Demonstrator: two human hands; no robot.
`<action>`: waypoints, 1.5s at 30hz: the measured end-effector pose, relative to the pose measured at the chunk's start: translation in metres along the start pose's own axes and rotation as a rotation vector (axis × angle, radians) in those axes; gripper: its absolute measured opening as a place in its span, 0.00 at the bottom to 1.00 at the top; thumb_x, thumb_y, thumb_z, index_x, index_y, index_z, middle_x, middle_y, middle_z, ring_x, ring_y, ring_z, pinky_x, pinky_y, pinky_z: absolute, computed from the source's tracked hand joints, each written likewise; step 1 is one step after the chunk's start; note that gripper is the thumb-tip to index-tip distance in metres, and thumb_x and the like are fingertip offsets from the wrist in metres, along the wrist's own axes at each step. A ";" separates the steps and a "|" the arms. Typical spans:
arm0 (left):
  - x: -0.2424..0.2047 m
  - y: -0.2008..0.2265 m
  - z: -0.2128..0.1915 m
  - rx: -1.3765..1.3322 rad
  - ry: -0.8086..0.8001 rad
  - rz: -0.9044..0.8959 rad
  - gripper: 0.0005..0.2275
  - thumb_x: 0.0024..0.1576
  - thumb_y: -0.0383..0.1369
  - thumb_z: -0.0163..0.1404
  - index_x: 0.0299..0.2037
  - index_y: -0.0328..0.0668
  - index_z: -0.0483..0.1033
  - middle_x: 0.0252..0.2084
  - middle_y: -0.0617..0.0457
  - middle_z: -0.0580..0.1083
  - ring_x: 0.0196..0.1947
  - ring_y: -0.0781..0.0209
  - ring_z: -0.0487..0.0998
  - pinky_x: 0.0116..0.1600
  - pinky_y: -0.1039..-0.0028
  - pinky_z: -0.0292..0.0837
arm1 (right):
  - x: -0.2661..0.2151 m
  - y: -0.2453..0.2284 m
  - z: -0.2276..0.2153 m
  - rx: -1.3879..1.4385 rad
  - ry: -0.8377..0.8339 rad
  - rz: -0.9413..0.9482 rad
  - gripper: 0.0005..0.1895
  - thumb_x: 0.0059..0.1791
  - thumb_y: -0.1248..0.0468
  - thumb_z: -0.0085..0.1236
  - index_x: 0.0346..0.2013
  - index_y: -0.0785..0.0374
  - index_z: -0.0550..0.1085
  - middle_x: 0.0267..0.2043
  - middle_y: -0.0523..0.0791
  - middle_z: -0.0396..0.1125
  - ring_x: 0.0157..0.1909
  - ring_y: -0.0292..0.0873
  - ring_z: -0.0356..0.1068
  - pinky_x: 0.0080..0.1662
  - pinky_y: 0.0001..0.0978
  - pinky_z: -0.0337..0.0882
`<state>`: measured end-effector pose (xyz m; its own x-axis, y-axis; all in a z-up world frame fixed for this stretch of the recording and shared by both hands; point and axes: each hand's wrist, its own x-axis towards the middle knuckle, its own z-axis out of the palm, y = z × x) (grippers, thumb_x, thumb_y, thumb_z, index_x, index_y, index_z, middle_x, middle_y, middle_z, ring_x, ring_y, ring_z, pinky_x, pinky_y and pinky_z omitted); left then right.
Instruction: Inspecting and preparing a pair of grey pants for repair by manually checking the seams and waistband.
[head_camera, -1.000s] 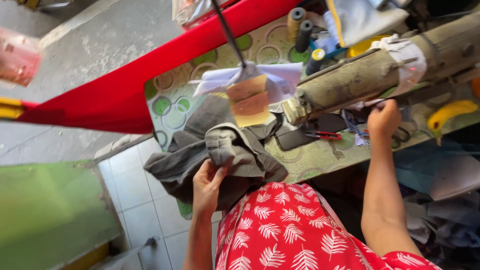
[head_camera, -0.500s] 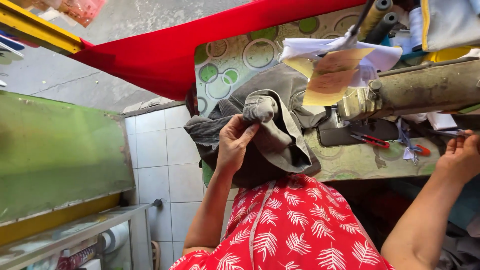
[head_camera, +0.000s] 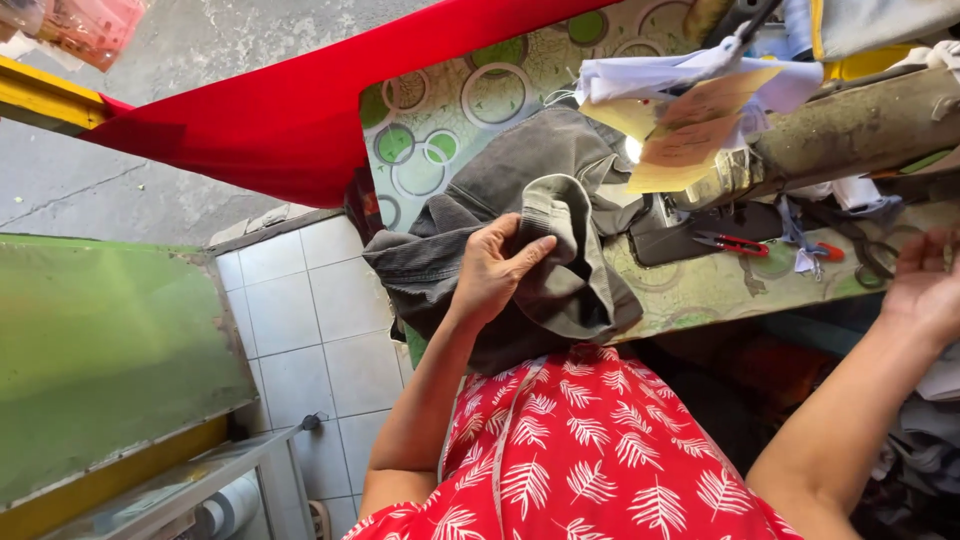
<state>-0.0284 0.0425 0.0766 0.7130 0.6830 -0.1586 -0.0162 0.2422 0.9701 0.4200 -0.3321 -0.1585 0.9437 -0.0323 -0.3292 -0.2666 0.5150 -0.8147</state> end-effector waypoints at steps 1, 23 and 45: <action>0.002 -0.007 -0.001 0.000 -0.003 -0.004 0.04 0.57 0.25 0.57 0.40 0.36 0.78 0.38 0.55 0.78 0.39 0.72 0.77 0.47 0.81 0.78 | -0.037 -0.003 0.011 -0.001 0.005 0.000 0.16 0.47 0.56 0.62 0.47 0.57 0.78 0.52 0.43 0.73 0.53 0.39 0.79 0.54 0.28 0.86; 0.037 -0.091 0.002 -0.327 -0.059 -0.149 0.08 0.62 0.28 0.54 0.48 0.33 0.76 0.32 0.45 0.80 0.31 0.63 0.82 0.33 0.71 0.84 | -0.399 0.064 0.182 -0.887 -1.133 -0.140 0.05 0.49 0.70 0.62 0.39 0.60 0.80 0.34 0.47 0.74 0.38 0.44 0.77 0.46 0.39 0.77; 0.046 -0.089 0.021 -0.370 0.071 -0.181 0.04 0.59 0.27 0.58 0.38 0.32 0.78 0.28 0.49 0.79 0.30 0.63 0.82 0.34 0.72 0.83 | -0.368 0.075 0.231 -0.635 -0.778 -0.124 0.07 0.56 0.75 0.57 0.48 0.77 0.71 0.32 0.52 0.68 0.28 0.45 0.76 0.36 0.35 0.77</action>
<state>0.0209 0.0375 -0.0133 0.6778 0.6493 -0.3449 -0.1549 0.5847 0.7963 0.0984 -0.0835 0.0120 0.7772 0.6292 -0.0073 0.0010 -0.0128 -0.9999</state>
